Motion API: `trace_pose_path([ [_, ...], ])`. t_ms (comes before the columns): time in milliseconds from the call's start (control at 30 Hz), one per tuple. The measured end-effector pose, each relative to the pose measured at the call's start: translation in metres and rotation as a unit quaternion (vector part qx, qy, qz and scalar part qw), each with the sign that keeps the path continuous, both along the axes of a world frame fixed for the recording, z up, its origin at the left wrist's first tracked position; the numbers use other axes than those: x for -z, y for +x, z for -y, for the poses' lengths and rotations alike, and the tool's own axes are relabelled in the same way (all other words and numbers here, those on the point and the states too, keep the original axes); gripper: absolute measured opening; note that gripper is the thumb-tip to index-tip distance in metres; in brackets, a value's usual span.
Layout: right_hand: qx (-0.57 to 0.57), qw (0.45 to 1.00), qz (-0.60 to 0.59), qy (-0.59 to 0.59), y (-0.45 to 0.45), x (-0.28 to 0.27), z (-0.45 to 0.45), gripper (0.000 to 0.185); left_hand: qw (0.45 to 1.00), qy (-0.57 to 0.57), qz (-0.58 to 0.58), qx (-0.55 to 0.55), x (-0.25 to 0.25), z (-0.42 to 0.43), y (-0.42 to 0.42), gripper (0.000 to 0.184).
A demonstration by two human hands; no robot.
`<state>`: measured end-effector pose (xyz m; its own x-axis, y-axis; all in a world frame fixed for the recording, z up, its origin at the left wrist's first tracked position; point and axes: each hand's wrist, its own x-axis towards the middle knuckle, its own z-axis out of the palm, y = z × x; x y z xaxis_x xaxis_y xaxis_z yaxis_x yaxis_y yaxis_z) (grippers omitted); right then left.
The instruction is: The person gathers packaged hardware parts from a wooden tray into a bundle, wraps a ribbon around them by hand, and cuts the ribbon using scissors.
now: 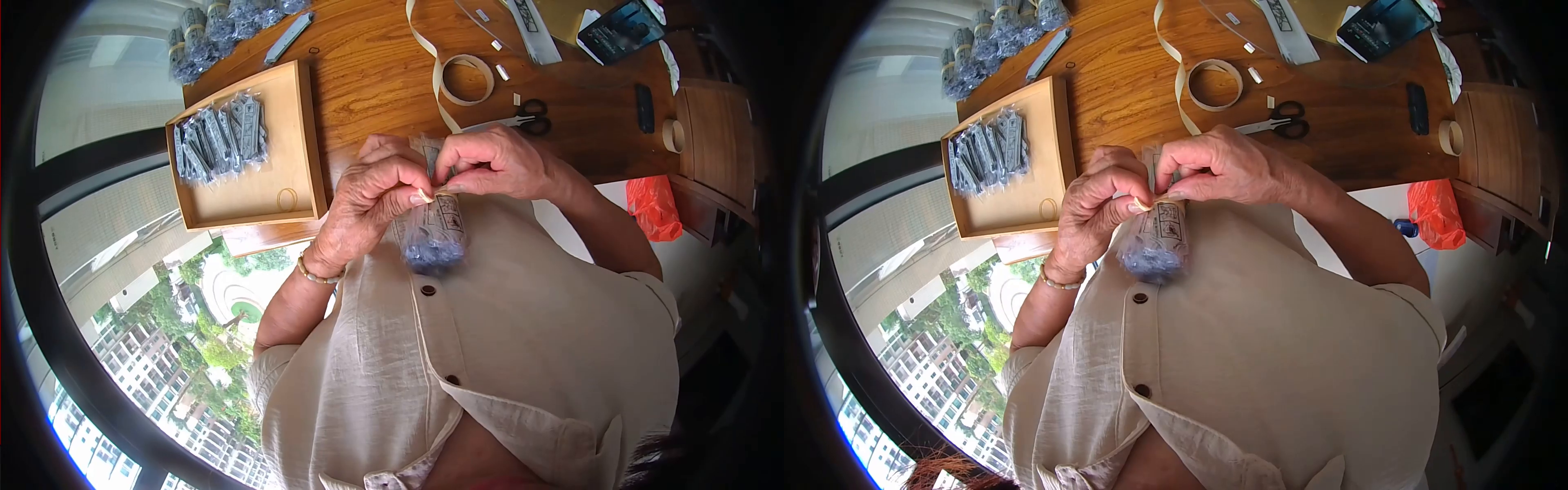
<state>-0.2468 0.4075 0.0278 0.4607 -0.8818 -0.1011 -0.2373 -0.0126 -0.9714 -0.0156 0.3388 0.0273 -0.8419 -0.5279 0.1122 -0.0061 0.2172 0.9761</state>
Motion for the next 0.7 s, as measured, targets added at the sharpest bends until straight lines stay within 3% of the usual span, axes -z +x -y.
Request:
trace_pose_path([
  [233, 0.018, 1.0, 0.001, -0.013, -0.003, 0.004, -0.01, 0.013, 0.999, -0.001, -0.045, -0.024, 0.011, -0.009, -0.006, 0.013],
  [333, 0.054, 0.998, 0.012, -0.036, -0.001, 0.01, 0.001, 0.014, 0.998, 0.033, -0.002, -0.062, 0.011, 0.003, -0.002, 0.01],
  [367, 0.053, 0.996, -0.022, -0.072, -0.001, 0.01, 0.008, 0.014, 0.993, 0.102, 0.003, -0.05, 0.008, 0.013, 0.001, 0.008],
  [500, 0.096, 0.979, -0.115, -0.138, 0.029, 0.018, 0.039, 0.015, 0.996, 0.069, 0.026, -0.048, 0.025, 0.065, 0.018, 0.008],
  [600, 0.107, 0.96, -0.185, -0.18, 0.043, 0.049, 0.035, 0.013, 0.996, 0.016, 0.082, -0.012, 0.054, 0.06, 0.033, 0.008],
  [700, 0.083, 0.96, -0.21, -0.168, 0.044, 0.069, 0.025, 0.015, 0.992, 0.069, 0.102, 0.011, 0.077, 0.043, 0.039, 0.009],
])
